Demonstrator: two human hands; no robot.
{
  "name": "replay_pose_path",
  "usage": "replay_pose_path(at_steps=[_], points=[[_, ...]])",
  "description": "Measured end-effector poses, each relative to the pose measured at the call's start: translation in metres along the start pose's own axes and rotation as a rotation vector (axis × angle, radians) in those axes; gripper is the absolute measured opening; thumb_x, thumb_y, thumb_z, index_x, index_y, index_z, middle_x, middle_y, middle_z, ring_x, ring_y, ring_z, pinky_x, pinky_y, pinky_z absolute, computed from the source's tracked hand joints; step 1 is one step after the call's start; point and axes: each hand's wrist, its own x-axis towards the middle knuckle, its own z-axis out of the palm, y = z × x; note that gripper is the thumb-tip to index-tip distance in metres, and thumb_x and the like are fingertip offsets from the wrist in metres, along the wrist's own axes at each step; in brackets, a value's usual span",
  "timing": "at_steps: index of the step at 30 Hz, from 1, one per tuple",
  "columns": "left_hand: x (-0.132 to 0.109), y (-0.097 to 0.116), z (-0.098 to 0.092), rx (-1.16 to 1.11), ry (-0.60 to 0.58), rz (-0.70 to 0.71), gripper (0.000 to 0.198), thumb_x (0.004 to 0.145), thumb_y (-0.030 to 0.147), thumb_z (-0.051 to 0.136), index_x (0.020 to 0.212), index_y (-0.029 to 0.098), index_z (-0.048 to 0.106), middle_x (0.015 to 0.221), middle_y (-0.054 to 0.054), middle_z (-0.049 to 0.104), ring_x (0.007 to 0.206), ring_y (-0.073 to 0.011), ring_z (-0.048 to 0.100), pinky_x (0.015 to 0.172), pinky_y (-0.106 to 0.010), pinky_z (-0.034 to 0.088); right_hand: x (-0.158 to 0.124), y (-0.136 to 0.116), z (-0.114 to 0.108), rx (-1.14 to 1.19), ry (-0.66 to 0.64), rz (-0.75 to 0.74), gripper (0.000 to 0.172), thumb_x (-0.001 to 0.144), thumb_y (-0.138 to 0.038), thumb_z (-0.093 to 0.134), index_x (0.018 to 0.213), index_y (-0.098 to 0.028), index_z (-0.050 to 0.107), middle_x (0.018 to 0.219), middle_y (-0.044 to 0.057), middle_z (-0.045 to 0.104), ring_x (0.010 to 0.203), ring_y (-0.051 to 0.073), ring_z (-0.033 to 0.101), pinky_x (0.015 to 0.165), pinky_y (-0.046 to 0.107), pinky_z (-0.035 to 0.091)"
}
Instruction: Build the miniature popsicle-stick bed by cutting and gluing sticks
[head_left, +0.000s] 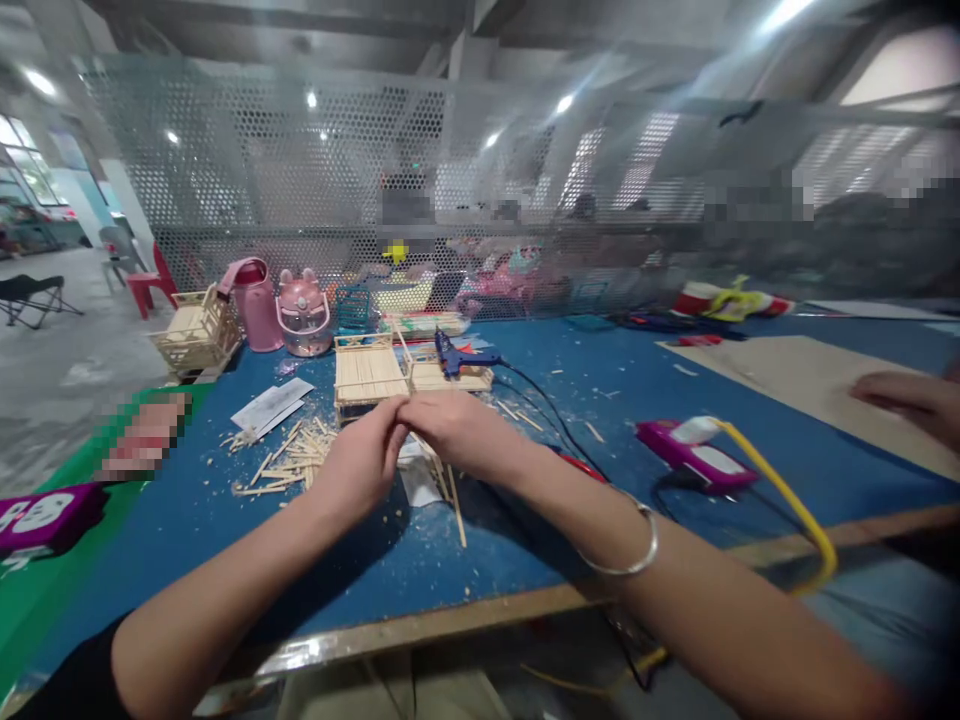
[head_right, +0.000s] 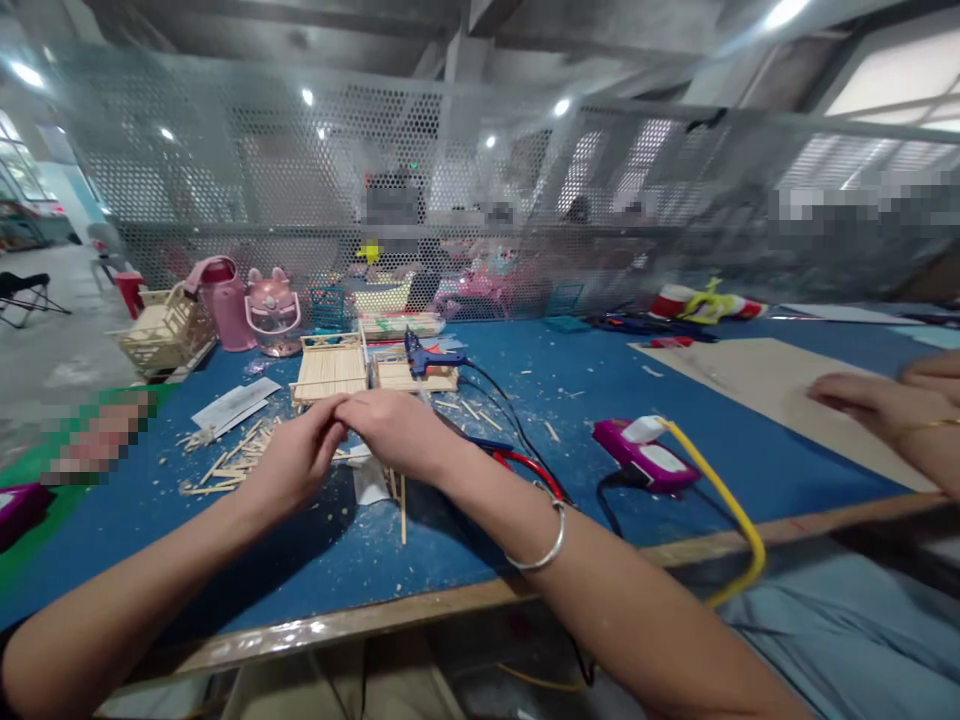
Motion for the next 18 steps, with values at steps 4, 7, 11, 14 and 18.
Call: replay_pose_path(at_steps=[4,7,11,14,18], points=[[0.000,-0.001,0.010,-0.076,-0.026,-0.130,0.027,0.088,0.023,0.041,0.103,0.015,0.062,0.099,-0.009,0.069,0.088,-0.0208,0.063,0.079,-0.031,0.046,-0.021,-0.004,-0.013,0.034,0.063,0.339,0.024,0.089,-0.020,0.042,0.108,-0.015,0.054,0.095,0.008,0.066,0.083,0.016,0.061,0.073,0.028,0.045],[-0.005,-0.012,0.008,-0.128,-0.006,-0.216,0.028,0.087,0.025,0.041,0.097,0.014,0.065,0.085,-0.008,0.070,0.078,-0.0191,0.062,0.071,-0.028,0.046,-0.053,0.002,-0.027,-0.177,-0.152,0.778,0.023,0.089,-0.028,0.040,0.094,-0.014,0.058,0.087,0.012,0.066,0.078,0.022,0.062,0.066,0.033,0.043],[-0.010,-0.025,0.006,-0.244,0.018,-0.286,0.031,0.086,0.028,0.042,0.100,0.013,0.064,0.070,-0.003,0.064,0.063,-0.0151,0.058,0.059,-0.024,0.042,-0.100,0.005,-0.034,-0.285,-0.603,1.026,0.025,0.084,-0.038,0.047,0.088,-0.015,0.057,0.087,0.015,0.065,0.079,0.029,0.062,0.061,0.034,0.041],[-0.012,-0.025,0.006,-0.317,0.021,-0.281,0.033,0.087,0.031,0.040,0.101,0.012,0.063,0.062,0.000,0.057,0.058,-0.0133,0.053,0.058,-0.023,0.039,-0.121,0.003,-0.029,-0.253,-0.537,1.030,0.027,0.085,-0.034,0.044,0.100,-0.013,0.053,0.100,0.016,0.062,0.086,0.027,0.061,0.068,0.033,0.042],[-0.015,-0.019,0.006,-0.405,0.008,-0.249,0.031,0.087,0.032,0.040,0.098,0.013,0.063,0.058,0.003,0.050,0.057,-0.0123,0.049,0.058,-0.023,0.037,-0.124,0.005,-0.028,-0.104,-0.448,1.031,0.030,0.081,-0.027,0.047,0.108,-0.014,0.048,0.101,0.013,0.062,0.088,0.024,0.060,0.070,0.029,0.042]])
